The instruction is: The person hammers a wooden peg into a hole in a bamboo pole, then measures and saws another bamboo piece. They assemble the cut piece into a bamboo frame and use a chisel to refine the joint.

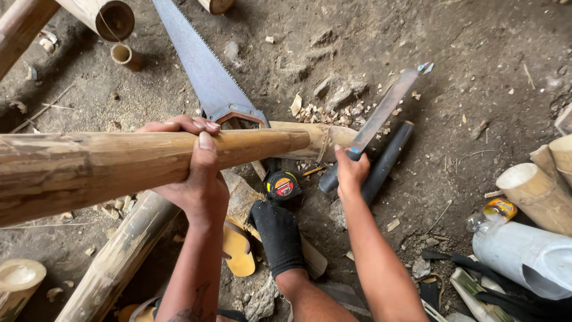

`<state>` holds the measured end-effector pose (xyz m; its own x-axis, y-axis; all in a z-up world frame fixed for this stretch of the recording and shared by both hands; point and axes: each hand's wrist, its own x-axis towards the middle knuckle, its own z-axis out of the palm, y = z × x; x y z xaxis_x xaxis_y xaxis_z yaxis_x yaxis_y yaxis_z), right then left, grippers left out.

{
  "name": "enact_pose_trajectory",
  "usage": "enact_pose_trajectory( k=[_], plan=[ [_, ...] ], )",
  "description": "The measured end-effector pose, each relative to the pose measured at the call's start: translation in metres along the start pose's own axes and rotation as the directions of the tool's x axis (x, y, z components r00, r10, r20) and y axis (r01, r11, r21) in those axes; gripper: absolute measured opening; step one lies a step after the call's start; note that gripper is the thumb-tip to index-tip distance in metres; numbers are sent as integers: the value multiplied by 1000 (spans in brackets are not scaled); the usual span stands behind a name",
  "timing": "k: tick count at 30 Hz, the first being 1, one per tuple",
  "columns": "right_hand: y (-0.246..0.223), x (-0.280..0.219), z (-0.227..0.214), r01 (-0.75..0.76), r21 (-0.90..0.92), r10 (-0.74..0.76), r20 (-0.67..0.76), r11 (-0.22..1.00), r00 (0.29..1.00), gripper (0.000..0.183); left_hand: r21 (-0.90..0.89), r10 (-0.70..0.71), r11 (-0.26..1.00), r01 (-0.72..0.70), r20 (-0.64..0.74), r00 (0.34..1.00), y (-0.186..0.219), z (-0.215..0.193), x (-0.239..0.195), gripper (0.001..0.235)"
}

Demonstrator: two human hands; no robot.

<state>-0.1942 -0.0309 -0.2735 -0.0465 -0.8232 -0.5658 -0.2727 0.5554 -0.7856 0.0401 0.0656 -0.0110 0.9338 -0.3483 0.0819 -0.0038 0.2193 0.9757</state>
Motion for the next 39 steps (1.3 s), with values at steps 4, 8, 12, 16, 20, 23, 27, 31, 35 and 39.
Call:
enact_pose_trajectory(
  k=[4,8,12,16,20,23,27,31,35,39],
  plan=[
    [-14,-11,8,-25,-153,18,-48,988,999,29,24,43,999,-43,-3,999,5,-5,9,29],
    [-34,-18,29,-4,-253,-1,-20,967,1000,27,0,77,997,-78,-76,994,5,-3,20,30],
    [-31,-10,48,234,-243,-215,102,941,971,36,39,145,989,-142,-100,984,7,-10,27,33],
    [-26,15,55,262,-616,-229,133,743,964,47,42,137,990,-133,-101,985,13,-20,31,30],
    [-23,17,50,275,-624,-218,168,731,961,46,37,164,986,-160,-127,978,6,-25,36,30],
    [-28,3,37,355,-658,-283,218,664,934,46,26,150,989,-148,-146,978,2,-23,34,29],
    [-42,-30,49,628,-641,-615,294,441,731,41,148,296,950,-276,-135,946,17,-41,51,26],
    [-47,-69,73,323,-629,-51,410,707,911,35,487,563,733,-474,-44,825,45,-85,74,24],
    [-46,-105,108,458,-702,-3,545,546,839,35,473,548,765,-437,-122,828,73,-117,71,11],
    [-53,-108,123,466,-702,134,617,538,775,36,267,399,905,-331,-262,879,83,-124,55,12]
  ],
)
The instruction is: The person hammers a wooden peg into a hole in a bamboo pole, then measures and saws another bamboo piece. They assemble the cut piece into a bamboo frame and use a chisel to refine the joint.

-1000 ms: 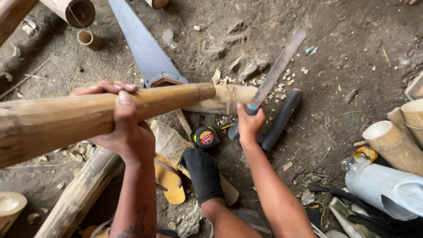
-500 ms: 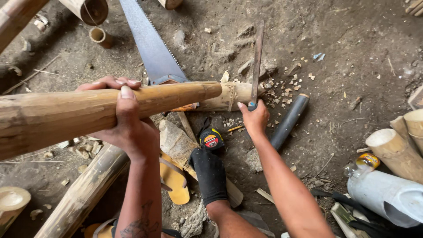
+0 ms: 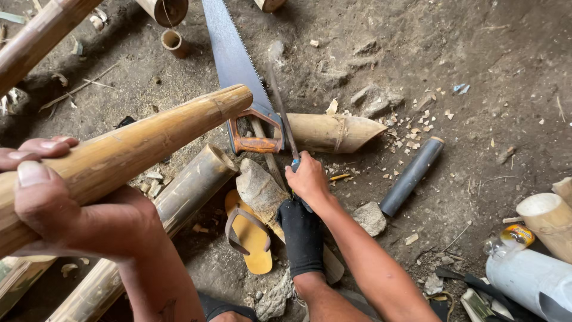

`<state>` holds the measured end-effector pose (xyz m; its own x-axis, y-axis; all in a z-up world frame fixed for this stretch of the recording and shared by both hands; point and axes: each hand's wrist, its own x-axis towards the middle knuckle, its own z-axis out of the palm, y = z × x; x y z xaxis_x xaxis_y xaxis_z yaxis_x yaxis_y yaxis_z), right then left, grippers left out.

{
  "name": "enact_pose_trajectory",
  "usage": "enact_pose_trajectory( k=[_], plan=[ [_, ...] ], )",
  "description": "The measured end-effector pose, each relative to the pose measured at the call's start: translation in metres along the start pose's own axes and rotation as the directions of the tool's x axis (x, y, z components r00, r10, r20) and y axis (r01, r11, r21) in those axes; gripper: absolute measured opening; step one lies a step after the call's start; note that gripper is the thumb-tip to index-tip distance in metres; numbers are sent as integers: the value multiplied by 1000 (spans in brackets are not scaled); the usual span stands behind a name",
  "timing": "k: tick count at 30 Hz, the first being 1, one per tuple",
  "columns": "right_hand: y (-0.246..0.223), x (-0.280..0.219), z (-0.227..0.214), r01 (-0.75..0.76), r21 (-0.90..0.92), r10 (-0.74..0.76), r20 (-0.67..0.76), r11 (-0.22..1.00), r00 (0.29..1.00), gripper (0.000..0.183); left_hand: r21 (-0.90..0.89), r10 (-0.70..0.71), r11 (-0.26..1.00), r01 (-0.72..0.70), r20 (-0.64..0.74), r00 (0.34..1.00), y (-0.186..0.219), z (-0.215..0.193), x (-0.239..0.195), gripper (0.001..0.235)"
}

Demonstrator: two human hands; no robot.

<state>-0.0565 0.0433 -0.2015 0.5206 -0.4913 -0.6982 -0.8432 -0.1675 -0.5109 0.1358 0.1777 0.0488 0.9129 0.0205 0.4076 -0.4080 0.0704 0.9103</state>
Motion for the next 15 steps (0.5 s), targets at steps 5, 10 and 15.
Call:
enact_pose_trajectory(
  k=[5,10,15],
  plan=[
    [19,0,-12,78,79,-79,12,994,997,34,-35,36,999,-34,49,998,-8,5,0,11],
    [66,-6,-37,56,163,-9,-276,985,961,33,-115,-16,993,23,64,998,-37,55,-18,25],
    [98,-7,-50,-51,88,75,-296,995,952,35,-293,-303,857,424,378,875,-57,100,-73,38]
  ],
)
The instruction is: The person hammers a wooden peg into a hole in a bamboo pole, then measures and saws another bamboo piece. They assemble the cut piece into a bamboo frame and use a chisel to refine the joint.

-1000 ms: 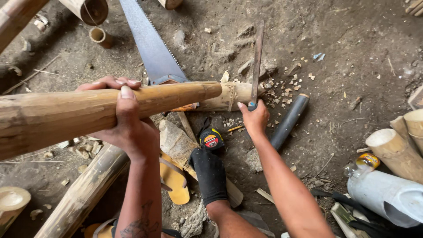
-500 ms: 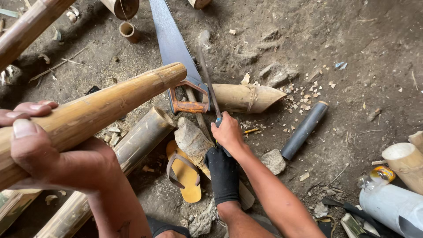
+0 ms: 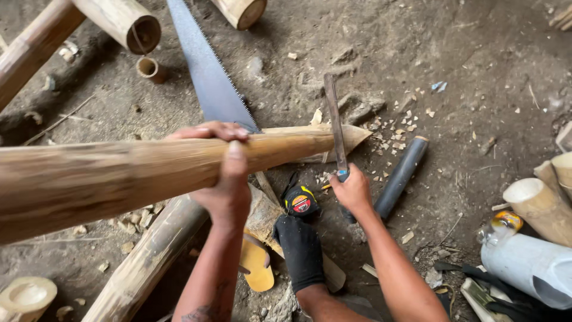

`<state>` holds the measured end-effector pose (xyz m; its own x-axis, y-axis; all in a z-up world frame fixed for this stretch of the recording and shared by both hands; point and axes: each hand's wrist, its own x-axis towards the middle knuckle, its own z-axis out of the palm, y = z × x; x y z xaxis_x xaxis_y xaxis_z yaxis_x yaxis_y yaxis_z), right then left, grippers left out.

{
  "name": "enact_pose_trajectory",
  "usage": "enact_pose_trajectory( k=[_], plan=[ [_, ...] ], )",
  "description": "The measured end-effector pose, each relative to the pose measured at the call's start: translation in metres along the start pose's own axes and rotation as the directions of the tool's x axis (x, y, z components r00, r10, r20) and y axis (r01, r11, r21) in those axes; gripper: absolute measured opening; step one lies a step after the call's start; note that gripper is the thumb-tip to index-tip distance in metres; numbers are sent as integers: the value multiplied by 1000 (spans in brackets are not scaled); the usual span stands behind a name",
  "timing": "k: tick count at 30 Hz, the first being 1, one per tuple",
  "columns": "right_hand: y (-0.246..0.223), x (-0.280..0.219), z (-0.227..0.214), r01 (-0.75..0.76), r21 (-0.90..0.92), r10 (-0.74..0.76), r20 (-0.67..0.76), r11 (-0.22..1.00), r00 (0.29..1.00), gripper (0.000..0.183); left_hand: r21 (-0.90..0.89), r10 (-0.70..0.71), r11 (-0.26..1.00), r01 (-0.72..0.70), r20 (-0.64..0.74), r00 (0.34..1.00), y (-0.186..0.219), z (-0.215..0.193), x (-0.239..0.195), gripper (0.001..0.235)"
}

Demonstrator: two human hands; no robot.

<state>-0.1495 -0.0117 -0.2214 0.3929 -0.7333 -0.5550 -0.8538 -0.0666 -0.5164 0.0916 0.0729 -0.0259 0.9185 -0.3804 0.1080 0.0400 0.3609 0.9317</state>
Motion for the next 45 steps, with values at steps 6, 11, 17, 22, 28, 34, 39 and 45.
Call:
enact_pose_trajectory(
  k=[6,11,17,22,28,34,39,45],
  plan=[
    [2,11,-13,73,116,-66,-57,991,996,31,54,-68,997,61,140,988,-18,12,-9,44],
    [-11,10,-19,60,61,-63,49,996,997,29,141,-24,990,-14,263,964,-7,12,-9,42],
    [-40,2,-45,-32,98,21,107,995,994,28,197,-113,980,37,389,914,4,1,3,39],
    [-50,-2,-36,75,261,-57,-75,962,996,23,226,-89,974,-23,469,878,5,-5,-3,39],
    [-46,14,-27,39,72,-39,0,997,999,22,223,-96,975,-20,499,861,7,0,-3,43],
    [-37,4,-29,49,279,-21,-102,959,995,19,244,-124,970,-1,495,860,6,-10,-2,41],
    [-26,17,-6,-25,122,25,-3,992,1000,27,230,-100,973,-22,503,858,12,-9,5,40],
    [-10,28,22,5,103,-7,17,995,1000,27,96,-271,961,260,126,954,33,15,-6,51]
  ],
)
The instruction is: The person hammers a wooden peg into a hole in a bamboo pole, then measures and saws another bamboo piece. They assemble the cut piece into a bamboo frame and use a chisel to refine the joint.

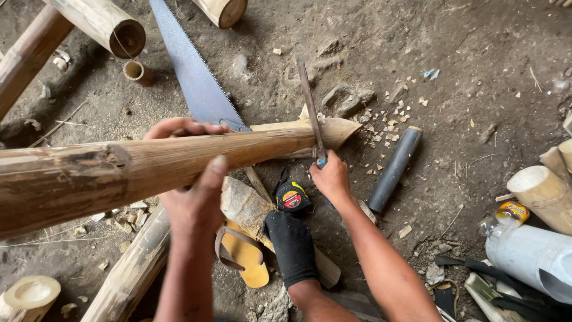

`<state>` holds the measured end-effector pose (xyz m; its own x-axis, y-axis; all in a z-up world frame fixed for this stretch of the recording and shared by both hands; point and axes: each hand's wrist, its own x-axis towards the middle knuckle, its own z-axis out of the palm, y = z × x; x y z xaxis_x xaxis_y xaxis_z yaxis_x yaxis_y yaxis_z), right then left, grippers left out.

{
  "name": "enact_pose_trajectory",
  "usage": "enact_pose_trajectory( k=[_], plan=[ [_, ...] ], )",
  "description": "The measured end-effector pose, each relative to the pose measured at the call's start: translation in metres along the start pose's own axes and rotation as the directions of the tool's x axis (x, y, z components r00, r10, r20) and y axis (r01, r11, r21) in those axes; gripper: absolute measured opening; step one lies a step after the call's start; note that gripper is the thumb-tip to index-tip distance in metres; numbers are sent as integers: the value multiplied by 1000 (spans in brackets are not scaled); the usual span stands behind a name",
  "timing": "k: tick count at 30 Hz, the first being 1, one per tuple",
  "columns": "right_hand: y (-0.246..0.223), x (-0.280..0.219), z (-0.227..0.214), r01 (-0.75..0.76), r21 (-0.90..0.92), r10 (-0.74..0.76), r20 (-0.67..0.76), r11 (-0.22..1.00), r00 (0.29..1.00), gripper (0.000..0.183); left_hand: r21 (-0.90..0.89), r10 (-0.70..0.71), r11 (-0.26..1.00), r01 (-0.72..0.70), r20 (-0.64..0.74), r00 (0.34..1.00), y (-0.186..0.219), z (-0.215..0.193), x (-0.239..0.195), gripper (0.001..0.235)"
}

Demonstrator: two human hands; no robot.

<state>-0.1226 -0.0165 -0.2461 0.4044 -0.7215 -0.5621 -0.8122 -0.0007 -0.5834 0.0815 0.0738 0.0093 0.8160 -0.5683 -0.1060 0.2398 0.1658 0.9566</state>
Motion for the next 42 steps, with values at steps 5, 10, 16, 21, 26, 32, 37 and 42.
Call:
enact_pose_trajectory(
  k=[5,10,16,21,26,32,37,42],
  plan=[
    [-25,-13,-24,-27,-39,28,27,999,999,25,64,302,953,-295,-200,932,-26,24,-5,41],
    [-48,-30,-45,35,162,-26,-58,986,998,16,81,245,966,-246,14,969,-34,3,-12,33],
    [-47,-21,-37,-53,41,53,-10,998,999,16,114,268,959,-260,-59,962,-35,-6,-15,30],
    [-42,-18,-39,55,5,-55,-41,998,998,19,123,271,957,-261,-73,960,-34,-12,-16,29],
    [-37,-27,-32,-2,192,17,-79,981,997,22,153,282,950,-271,-53,958,-35,-11,-21,30],
    [-36,-17,-35,19,-7,-19,-24,1000,1000,20,143,272,954,-264,-44,961,-29,-9,-17,30],
    [-37,-28,-43,62,134,-46,-123,989,991,21,135,262,955,-265,35,964,-33,-22,-19,30],
    [-30,-15,-33,-89,-24,90,53,996,994,32,100,238,966,-240,33,971,-28,-20,-12,32]
  ],
)
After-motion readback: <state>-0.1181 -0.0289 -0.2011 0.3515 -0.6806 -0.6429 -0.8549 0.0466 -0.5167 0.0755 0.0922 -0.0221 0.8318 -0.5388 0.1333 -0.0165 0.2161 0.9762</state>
